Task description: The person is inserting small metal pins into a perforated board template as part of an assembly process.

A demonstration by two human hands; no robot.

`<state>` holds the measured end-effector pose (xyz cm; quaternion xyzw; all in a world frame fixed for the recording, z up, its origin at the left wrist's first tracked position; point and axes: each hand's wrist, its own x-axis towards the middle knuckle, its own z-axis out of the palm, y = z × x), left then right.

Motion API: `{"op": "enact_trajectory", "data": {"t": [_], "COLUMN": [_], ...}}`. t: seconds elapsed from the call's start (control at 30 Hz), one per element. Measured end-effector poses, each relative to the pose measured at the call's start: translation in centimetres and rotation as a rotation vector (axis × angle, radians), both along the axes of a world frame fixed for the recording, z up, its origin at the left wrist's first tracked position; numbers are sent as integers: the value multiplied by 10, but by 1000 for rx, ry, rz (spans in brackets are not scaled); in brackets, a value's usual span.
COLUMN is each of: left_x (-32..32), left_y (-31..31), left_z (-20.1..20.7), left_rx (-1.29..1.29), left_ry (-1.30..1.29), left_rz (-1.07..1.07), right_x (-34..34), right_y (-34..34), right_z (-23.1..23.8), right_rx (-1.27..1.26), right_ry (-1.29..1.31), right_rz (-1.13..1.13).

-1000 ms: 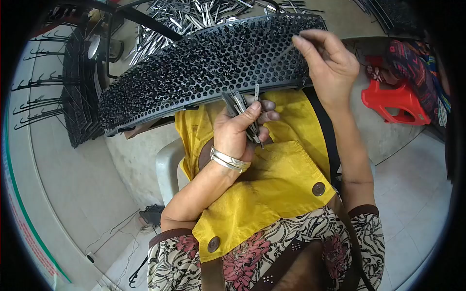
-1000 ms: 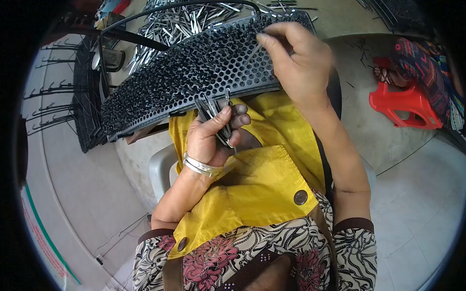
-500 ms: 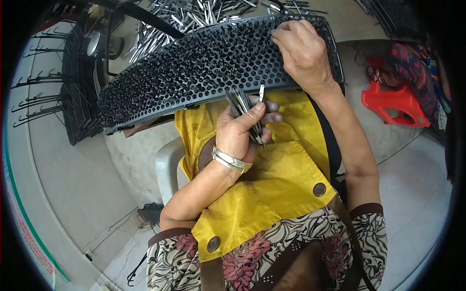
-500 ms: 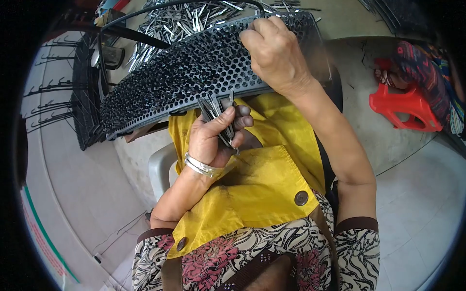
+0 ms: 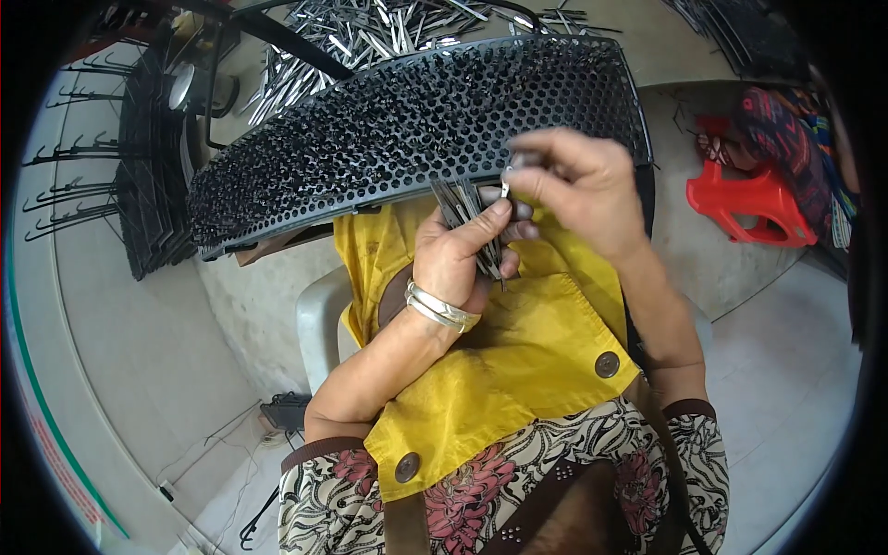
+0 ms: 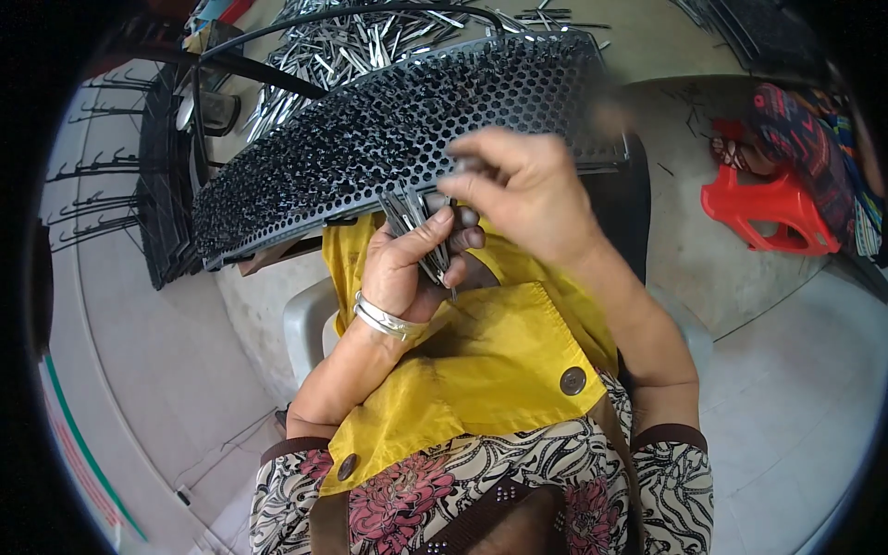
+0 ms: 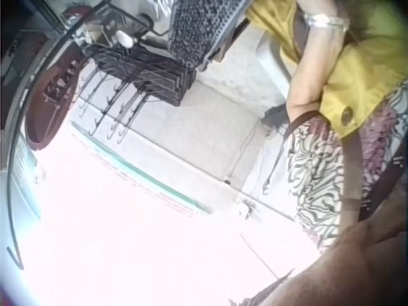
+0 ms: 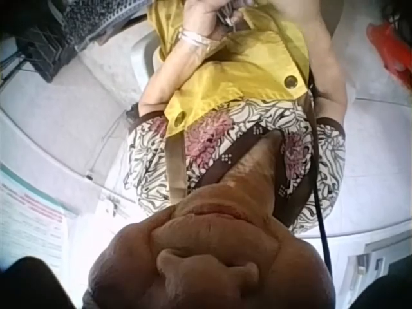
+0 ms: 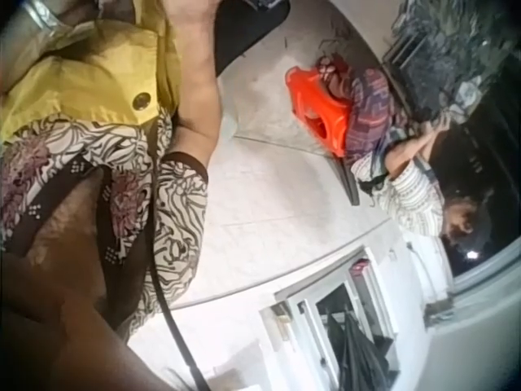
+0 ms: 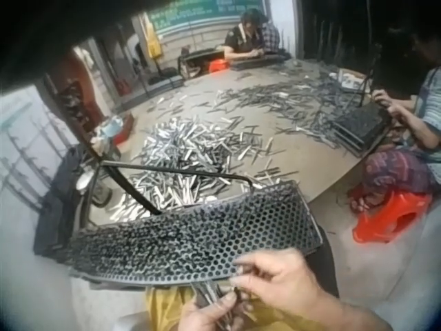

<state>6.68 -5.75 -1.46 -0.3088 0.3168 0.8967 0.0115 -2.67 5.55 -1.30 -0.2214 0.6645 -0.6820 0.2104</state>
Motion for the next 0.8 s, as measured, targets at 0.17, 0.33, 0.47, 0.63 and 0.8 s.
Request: {"op": "enact_trajectory", "data": {"t": [0.17, 0.33, 0.47, 0.63, 0.8], "left_x": [2, 1, 2, 3, 1], "left_y": [0, 0, 2, 2, 0], "left_z": [0, -3, -4, -3, -3], "left_rx": [-22, 23, 47, 55, 117], "left_ry": [22, 3, -22, -34, -43], "left_rz": [-76, -57, -96, -125, -152], "right_x": [4, -22, -42, -59, -62], "right_y": [2, -4, -8, -17, -19], "right_z": [-2, -4, -16, -26, -38], "right_rx": [39, 32, 64, -6, 146], "right_ry": [143, 361, 735, 1166, 1292], "right_rz": [-79, -493, -533, -492, -258]}}
